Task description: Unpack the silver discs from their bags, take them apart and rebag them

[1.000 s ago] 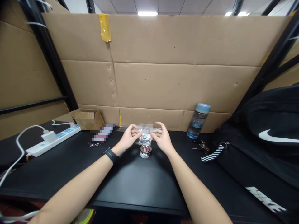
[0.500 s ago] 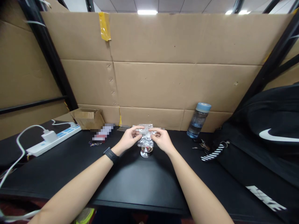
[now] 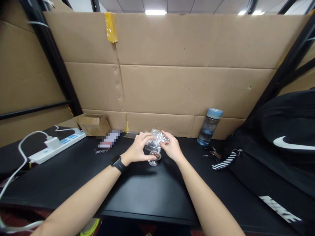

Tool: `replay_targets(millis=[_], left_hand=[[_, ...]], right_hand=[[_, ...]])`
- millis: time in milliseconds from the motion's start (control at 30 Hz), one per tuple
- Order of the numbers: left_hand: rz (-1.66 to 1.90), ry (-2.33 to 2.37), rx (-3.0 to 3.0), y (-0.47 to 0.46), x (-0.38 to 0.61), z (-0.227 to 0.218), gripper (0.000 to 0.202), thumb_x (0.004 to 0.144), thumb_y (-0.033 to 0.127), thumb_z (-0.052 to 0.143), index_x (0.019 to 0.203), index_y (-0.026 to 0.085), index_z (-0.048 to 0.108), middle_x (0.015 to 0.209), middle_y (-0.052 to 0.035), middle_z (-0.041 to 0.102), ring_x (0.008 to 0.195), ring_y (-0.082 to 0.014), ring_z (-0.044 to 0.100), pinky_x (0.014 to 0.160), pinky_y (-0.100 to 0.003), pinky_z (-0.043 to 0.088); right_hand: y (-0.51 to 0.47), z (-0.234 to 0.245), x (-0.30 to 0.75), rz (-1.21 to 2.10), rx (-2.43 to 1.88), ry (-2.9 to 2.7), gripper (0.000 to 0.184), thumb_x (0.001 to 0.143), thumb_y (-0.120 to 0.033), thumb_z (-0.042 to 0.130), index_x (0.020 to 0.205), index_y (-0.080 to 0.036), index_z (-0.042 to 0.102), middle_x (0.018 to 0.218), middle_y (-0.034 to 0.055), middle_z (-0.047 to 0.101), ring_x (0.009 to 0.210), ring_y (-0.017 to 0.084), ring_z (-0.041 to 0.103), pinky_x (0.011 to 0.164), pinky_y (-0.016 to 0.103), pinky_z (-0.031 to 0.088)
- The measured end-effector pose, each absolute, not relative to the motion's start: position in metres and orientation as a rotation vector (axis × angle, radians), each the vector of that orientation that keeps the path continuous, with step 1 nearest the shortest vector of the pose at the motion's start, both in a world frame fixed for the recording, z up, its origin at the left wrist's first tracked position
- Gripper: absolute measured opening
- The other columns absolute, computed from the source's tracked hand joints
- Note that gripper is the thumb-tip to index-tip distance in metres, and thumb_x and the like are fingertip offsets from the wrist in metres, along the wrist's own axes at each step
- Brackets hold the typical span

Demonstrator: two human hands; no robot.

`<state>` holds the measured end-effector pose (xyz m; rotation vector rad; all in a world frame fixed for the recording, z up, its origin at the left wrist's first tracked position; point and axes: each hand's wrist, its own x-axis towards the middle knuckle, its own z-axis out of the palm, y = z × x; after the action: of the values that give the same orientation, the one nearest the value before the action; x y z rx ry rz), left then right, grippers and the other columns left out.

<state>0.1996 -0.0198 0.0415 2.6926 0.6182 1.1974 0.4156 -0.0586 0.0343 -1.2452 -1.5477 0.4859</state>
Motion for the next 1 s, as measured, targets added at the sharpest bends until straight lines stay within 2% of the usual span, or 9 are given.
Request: replay_targets(millis=[67, 200, 267, 367, 433, 533, 667, 833, 1000], left_hand=[[1.054, 0.573, 2.876, -0.021, 0.202, 0.04, 0.076, 0.064, 0.047, 0.084, 0.13, 0.025, 0.054, 0.137, -0.0109, 0.055, 0.126, -0.0332, 0.047, 0.107, -0.049, 0.035], [1.068, 0.691, 3.014, -0.016, 0.207, 0.033, 0.037, 0.088, 0.02, 0.062, 0.124, 0.023, 0.058, 0.129, -0.0082, 0.062, 0.118, -0.0255, 0.054, 0.1, -0.043, 0.038], [1.118, 0.722, 3.024, -0.013, 0.207, 0.031, 0.03, 0.092, 0.014, 0.053, 0.12, 0.022, 0.061, 0.124, -0.0078, 0.065, 0.114, -0.0232, 0.057, 0.097, -0.04, 0.039], [1.171, 0.736, 3.02, -0.01, 0.204, 0.034, 0.025, 0.095, 0.015, 0.05, 0.113, 0.022, 0.065, 0.117, -0.0068, 0.068, 0.107, -0.021, 0.059, 0.091, -0.038, 0.04], [1.154, 0.762, 3.033, -0.006, 0.199, 0.036, 0.023, 0.095, 0.017, 0.05, 0.108, 0.023, 0.068, 0.112, -0.0058, 0.07, 0.102, -0.0203, 0.061, 0.088, -0.037, 0.041], [1.07, 1.012, 3.022, 0.006, 0.185, 0.037, 0.022, 0.092, 0.017, 0.054, 0.102, 0.025, 0.072, 0.105, -0.006, 0.072, 0.098, -0.0217, 0.062, 0.086, -0.037, 0.041], [0.908, 1.661, 2.742, 0.034, 0.155, 0.028, 0.029, 0.089, 0.014, 0.05, 0.096, 0.022, 0.077, 0.099, -0.0106, 0.074, 0.098, -0.0259, 0.066, 0.087, -0.038, 0.042], [0.785, 1.841, 2.598, 0.065, 0.133, 0.009, 0.038, 0.091, 0.016, 0.042, 0.11, 0.023, 0.075, 0.115, -0.0128, 0.072, 0.113, -0.0292, 0.061, 0.097, -0.043, 0.039], [0.676, 1.784, 2.592, 0.08, 0.136, -0.008, 0.042, 0.094, 0.03, 0.042, 0.132, 0.028, 0.061, 0.142, -0.0069, 0.058, 0.13, -0.0273, 0.05, 0.104, -0.047, 0.036]], right_hand=[[-0.059, 0.034, 0.415, 0.51, -1.245, -1.557, 0.063, 0.077, -0.03, 0.068, 0.138, -0.017, 0.056, 0.102, 0.0096, 0.071, 0.06, 0.014, 0.065, 0.062, 0.029, 0.055], [-0.062, 0.036, 0.412, 0.569, -1.219, -1.558, 0.064, 0.078, -0.033, 0.07, 0.138, -0.016, 0.055, 0.09, 0.0074, 0.072, 0.065, 0.018, 0.069, 0.064, 0.03, 0.056], [-0.063, 0.036, 0.411, 0.592, -1.2, -1.565, 0.065, 0.079, -0.034, 0.07, 0.139, -0.017, 0.054, 0.083, 0.0051, 0.072, 0.066, 0.019, 0.07, 0.065, 0.031, 0.057], [-0.064, 0.035, 0.408, 0.655, -1.16, -1.573, 0.064, 0.082, -0.035, 0.068, 0.141, -0.019, 0.051, 0.073, 0.002, 0.071, 0.064, 0.02, 0.07, 0.067, 0.033, 0.058], [-0.064, 0.035, 0.406, 0.697, -1.112, -1.552, 0.06, 0.083, -0.036, 0.068, 0.139, -0.021, 0.053, 0.083, 0.0044, 0.074, 0.073, 0.021, 0.072, 0.072, 0.034, 0.059], [-0.061, 0.035, 0.406, 0.691, -1.071, -1.499, 0.05, 0.083, -0.036, 0.068, 0.13, -0.022, 0.059, 0.112, 0.0094, 0.071, 0.094, 0.023, 0.071, 0.079, 0.033, 0.059], [-0.056, 0.033, 0.413, 0.607, -1.12, -1.501, 0.041, 0.084, -0.035, 0.067, 0.122, -0.021, 0.062, 0.125, 0.011, 0.066, 0.098, 0.022, 0.07, 0.074, 0.029, 0.059], [-0.053, 0.029, 0.418, 0.466, -1.159, -1.587, 0.035, 0.084, -0.028, 0.062, 0.119, -0.023, 0.062, 0.128, 0.0098, 0.064, 0.102, 0.022, 0.068, 0.067, 0.026, 0.058], [-0.055, 0.029, 0.415, 0.401, -1.197, -1.662, 0.034, 0.081, -0.023, 0.062, 0.114, -0.023, 0.064, 0.125, 0.0088, 0.063, 0.101, 0.022, 0.066, 0.064, 0.028, 0.059]])
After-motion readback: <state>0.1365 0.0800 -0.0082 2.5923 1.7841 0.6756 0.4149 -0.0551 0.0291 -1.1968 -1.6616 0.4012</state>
